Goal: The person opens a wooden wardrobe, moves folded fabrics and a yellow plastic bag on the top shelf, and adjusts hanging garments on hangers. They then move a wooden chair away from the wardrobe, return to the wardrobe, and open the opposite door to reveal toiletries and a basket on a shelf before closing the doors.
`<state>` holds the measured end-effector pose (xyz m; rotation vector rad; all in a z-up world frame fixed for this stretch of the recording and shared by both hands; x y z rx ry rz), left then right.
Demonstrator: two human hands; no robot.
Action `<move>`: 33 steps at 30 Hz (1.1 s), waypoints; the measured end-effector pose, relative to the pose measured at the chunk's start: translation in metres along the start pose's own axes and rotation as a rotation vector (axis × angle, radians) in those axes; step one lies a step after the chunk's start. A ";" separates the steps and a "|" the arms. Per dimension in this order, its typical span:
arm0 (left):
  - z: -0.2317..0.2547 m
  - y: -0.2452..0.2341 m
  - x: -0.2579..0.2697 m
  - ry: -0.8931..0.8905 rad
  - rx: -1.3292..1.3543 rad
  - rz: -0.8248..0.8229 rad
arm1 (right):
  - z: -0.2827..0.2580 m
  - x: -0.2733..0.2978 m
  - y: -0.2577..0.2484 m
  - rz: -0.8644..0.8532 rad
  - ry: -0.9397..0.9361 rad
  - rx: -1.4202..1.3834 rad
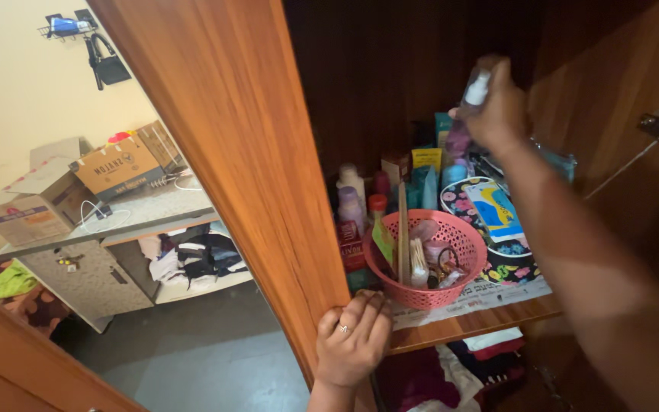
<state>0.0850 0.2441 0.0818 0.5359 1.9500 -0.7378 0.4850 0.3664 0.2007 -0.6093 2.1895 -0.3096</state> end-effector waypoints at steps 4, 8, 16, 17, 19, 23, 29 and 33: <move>0.002 -0.001 -0.001 -0.011 -0.002 -0.002 | 0.040 -0.004 0.031 0.013 0.018 -0.079; 0.001 0.000 -0.003 -0.008 -0.017 0.012 | 0.073 0.001 0.060 0.047 0.082 -0.078; 0.002 -0.001 -0.003 -0.009 -0.034 0.006 | 0.088 -0.015 0.086 0.103 0.071 -0.133; 0.002 -0.001 -0.003 -0.009 -0.034 0.005 | 0.088 -0.016 0.088 0.133 0.122 -0.145; 0.002 0.000 -0.004 -0.014 -0.034 0.007 | 0.090 -0.013 0.088 0.148 0.085 -0.140; 0.002 0.000 -0.003 -0.019 -0.037 0.016 | 0.095 -0.008 0.093 0.108 0.064 -0.150; 0.003 0.003 0.001 -0.006 -0.046 0.034 | 0.077 -0.013 0.077 0.088 0.123 -0.149; 0.002 0.005 0.004 0.003 -0.019 0.024 | 0.058 -0.046 0.052 0.059 0.131 -0.073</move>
Point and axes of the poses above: each hand's wrist, its own x-axis away from the middle knuckle, its own y-axis out of the palm, z = x × y, the point moved 2 cm from there along -x, towards the middle knuckle, and after that the axes turned 4 degrees about -x, right-handed, at the moved point
